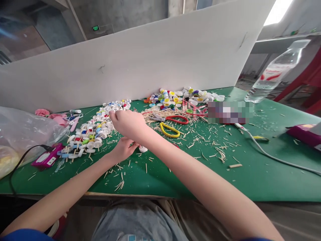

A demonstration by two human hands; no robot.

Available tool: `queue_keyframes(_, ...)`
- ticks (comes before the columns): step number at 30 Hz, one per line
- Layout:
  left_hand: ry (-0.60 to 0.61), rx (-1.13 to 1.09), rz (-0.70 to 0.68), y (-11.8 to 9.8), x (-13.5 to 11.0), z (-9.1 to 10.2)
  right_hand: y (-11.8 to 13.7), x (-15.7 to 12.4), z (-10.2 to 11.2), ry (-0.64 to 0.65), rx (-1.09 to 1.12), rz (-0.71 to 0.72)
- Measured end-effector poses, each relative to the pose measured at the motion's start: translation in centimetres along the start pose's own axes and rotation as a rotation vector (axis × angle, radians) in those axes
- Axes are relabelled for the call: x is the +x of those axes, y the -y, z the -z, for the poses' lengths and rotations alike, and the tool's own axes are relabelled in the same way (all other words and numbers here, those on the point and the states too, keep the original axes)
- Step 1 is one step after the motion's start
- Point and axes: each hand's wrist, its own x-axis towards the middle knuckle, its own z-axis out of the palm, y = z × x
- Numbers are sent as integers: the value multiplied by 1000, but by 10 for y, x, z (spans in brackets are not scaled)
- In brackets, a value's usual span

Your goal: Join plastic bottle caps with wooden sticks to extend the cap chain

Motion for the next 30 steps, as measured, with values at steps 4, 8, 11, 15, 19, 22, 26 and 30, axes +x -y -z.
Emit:
queue_keyframes(4, -45, -28, -13, 2, 0, -2, -1, 8, -8, 37, -25, -25)
queue_keyframes(8, -28, -27, 19, 3, 1, -1, -5, 11, -11, 69, -6, -34)
queue_keyframes(11, -9, -15, 30, 6, 0, -1, -6, 11, -15, 98, -38, 4)
queue_keyframes(15, 43, 99, 24, 12, -3, -3, -5, 7, -24, 164, -140, 55)
queue_keyframes(19, 78, 96, 35, 13, -2, -2, -6, 5, -22, 123, -135, 43)
queue_keyframes(22, 71, 39, 15, 9, 2, 4, -6, 3, -11, 59, -54, 8)
queue_keyframes(26, 75, 14, 35, 3, 7, 13, -5, -4, 0, -21, 15, 8)
queue_keyframes(30, 120, 10, 93, 1, 8, 17, -9, -8, 0, -36, 16, 21)
